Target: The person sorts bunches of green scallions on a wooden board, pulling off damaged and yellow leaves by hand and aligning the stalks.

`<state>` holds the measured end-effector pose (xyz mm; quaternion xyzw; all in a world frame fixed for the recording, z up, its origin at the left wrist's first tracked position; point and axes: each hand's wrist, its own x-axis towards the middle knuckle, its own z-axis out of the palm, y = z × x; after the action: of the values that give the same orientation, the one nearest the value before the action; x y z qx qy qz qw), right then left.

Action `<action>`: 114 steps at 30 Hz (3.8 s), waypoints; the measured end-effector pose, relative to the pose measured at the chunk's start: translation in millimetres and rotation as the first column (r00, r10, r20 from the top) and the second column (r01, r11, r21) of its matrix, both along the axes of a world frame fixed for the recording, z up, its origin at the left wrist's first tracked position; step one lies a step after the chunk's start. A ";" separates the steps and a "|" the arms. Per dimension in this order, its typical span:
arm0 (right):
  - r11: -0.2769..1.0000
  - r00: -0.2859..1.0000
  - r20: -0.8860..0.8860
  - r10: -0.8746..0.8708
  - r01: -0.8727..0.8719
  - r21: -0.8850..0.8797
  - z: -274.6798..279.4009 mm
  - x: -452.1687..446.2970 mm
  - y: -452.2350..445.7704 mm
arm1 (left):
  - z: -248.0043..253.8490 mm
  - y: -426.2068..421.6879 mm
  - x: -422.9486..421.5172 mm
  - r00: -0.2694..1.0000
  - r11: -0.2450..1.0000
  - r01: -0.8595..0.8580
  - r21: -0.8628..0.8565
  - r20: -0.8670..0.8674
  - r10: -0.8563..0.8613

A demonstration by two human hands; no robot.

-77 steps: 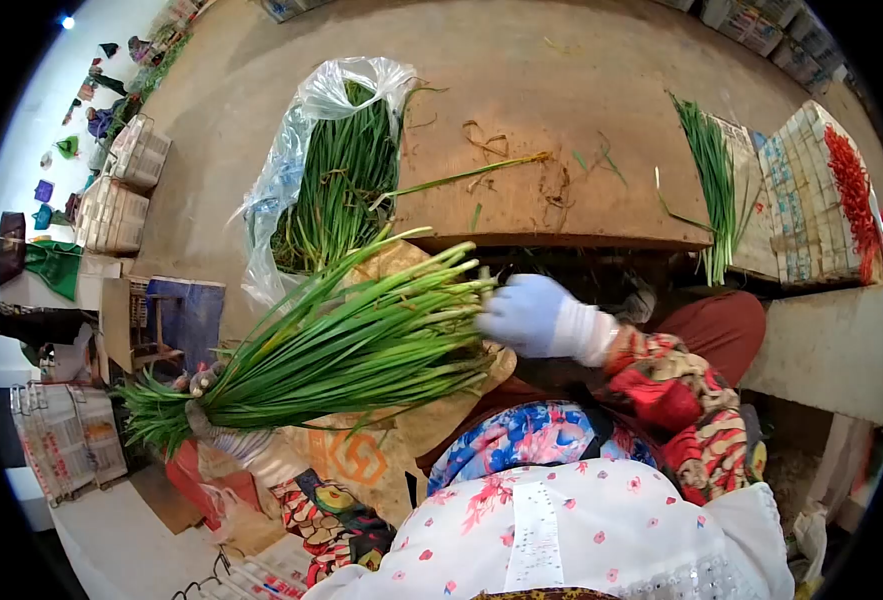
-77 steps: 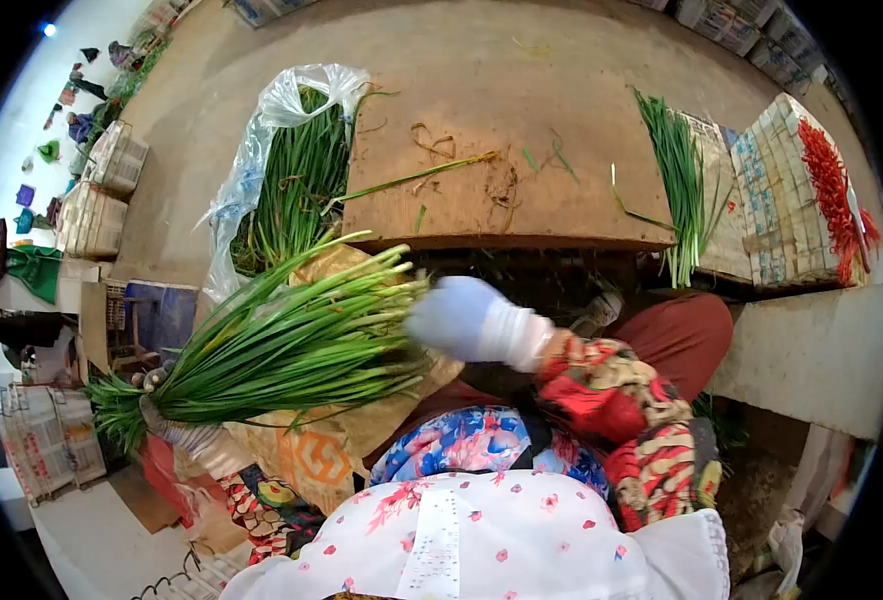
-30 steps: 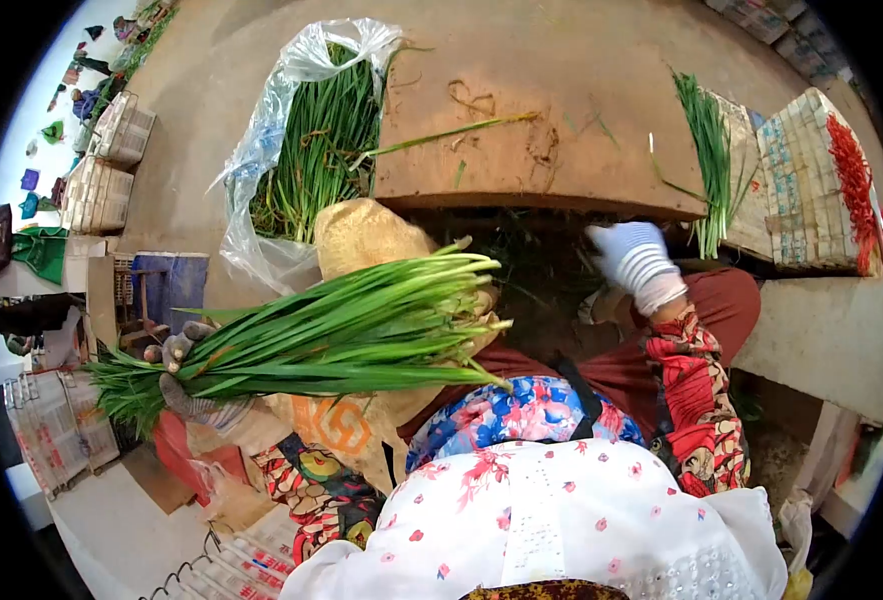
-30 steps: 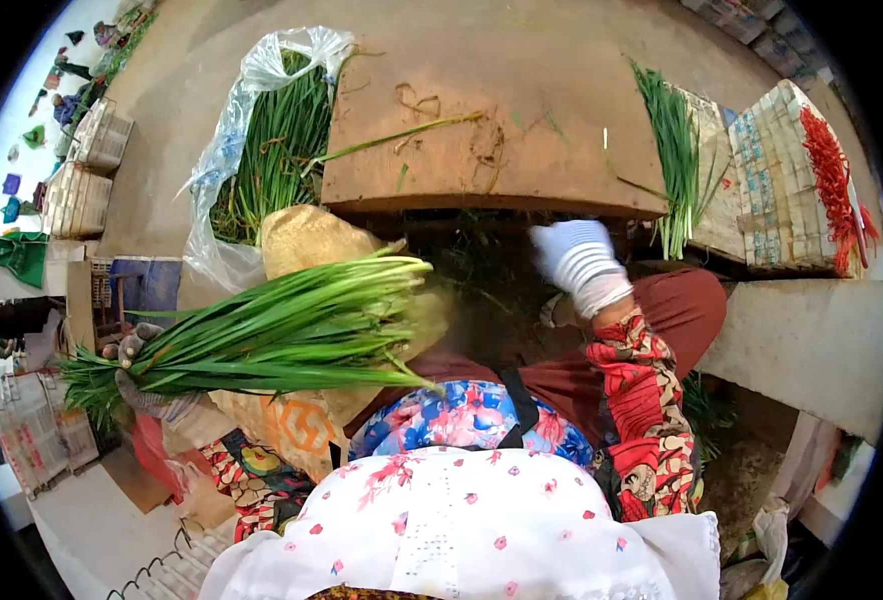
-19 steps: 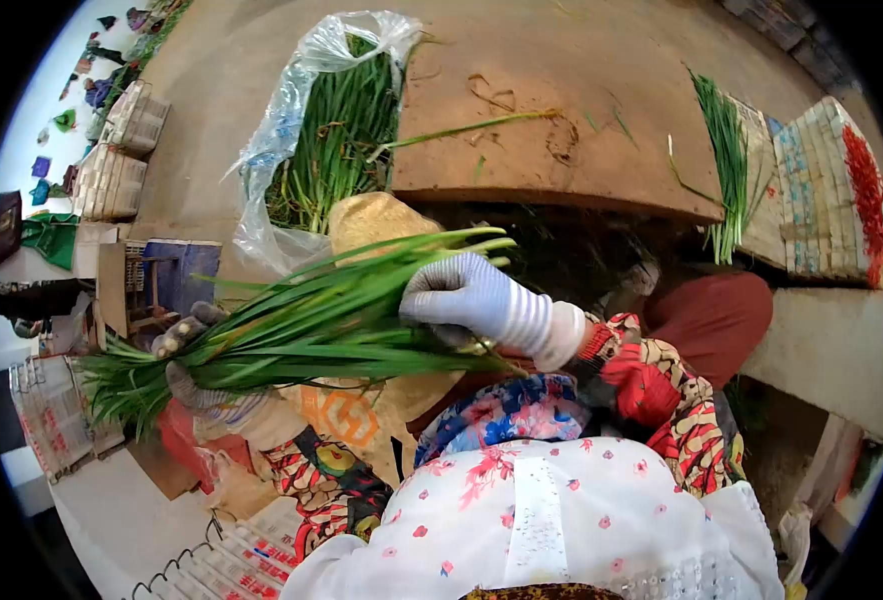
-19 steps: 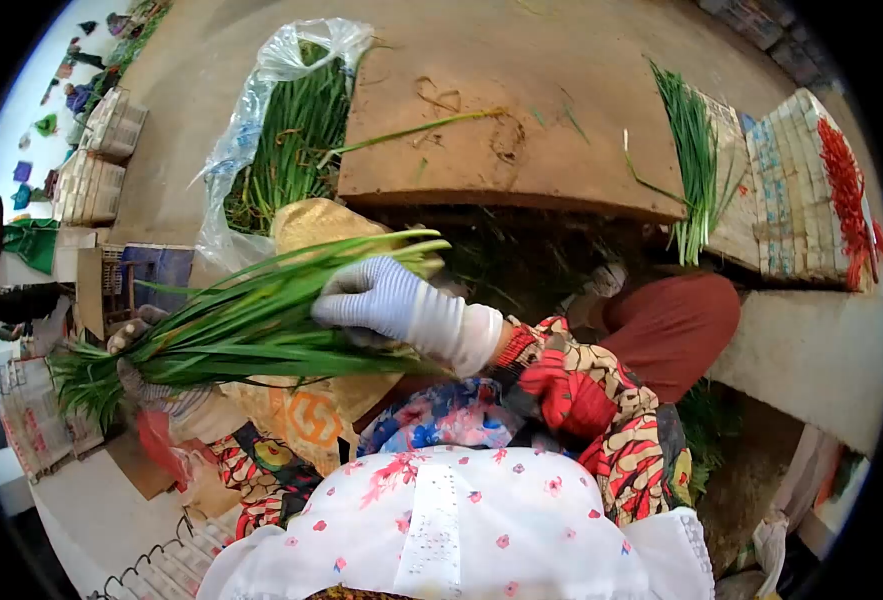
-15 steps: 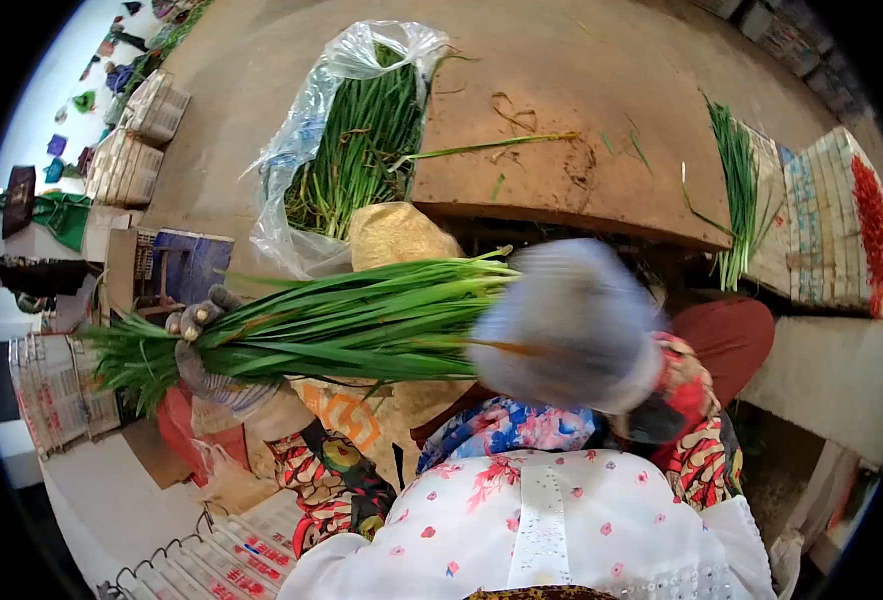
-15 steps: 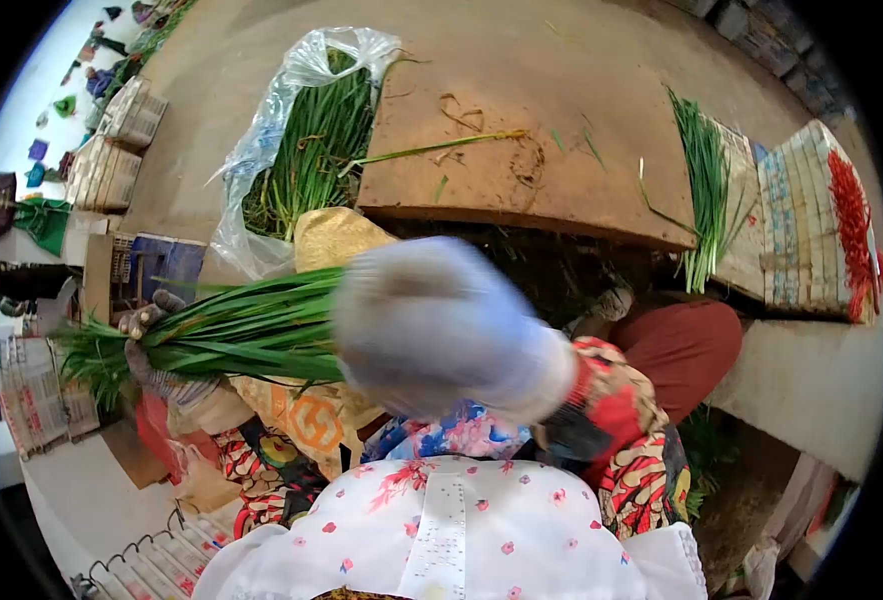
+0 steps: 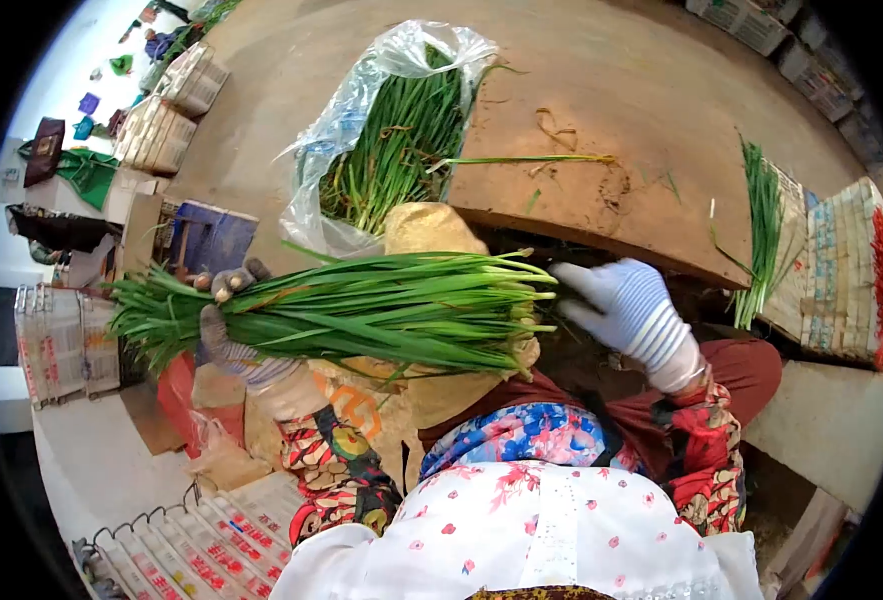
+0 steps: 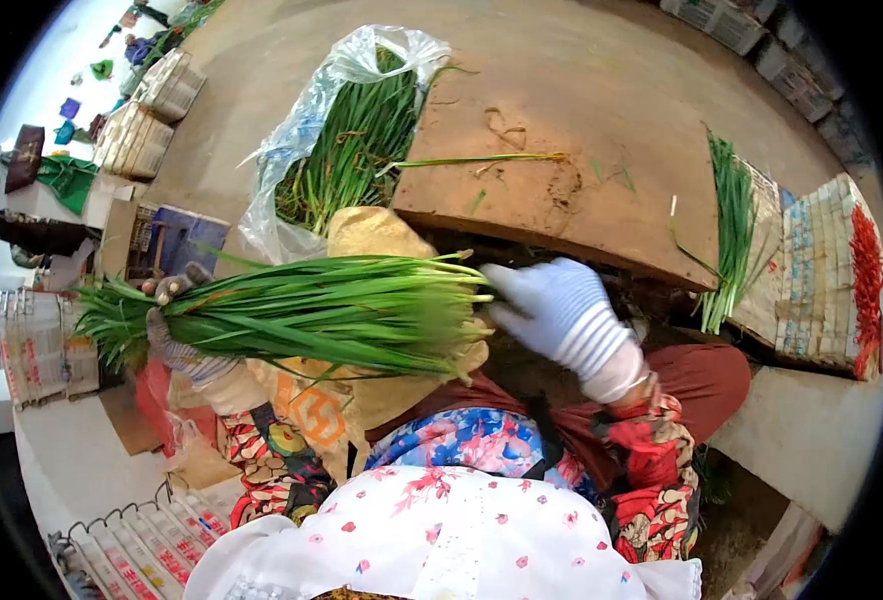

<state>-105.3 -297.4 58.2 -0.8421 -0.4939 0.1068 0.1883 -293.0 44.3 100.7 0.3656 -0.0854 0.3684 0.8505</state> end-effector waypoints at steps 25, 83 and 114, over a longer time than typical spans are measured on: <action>0.322 0.279 -0.392 0.877 0.267 0.909 161.7 -2.2 142.3 | -46.1 28.7 -14.4 0.999 0.995 -0.016 -0.095 0.049 0.020; 0.711 0.816 0.094 0.571 -0.548 0.442 34.8 -44.2 217.0 | -71.6 61.8 -12.5 0.849 0.932 0.287 0.220 0.393 -0.354; 0.250 0.658 -0.385 0.648 0.294 0.923 143.7 38.6 92.2 | -80.2 61.0 -19.2 0.842 0.939 0.339 0.057 0.427 -0.330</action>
<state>-66.7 -205.2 202.0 -0.3590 -0.4371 0.1329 0.8139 -312.3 105.3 20.5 0.2459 -0.3293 0.2866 0.8654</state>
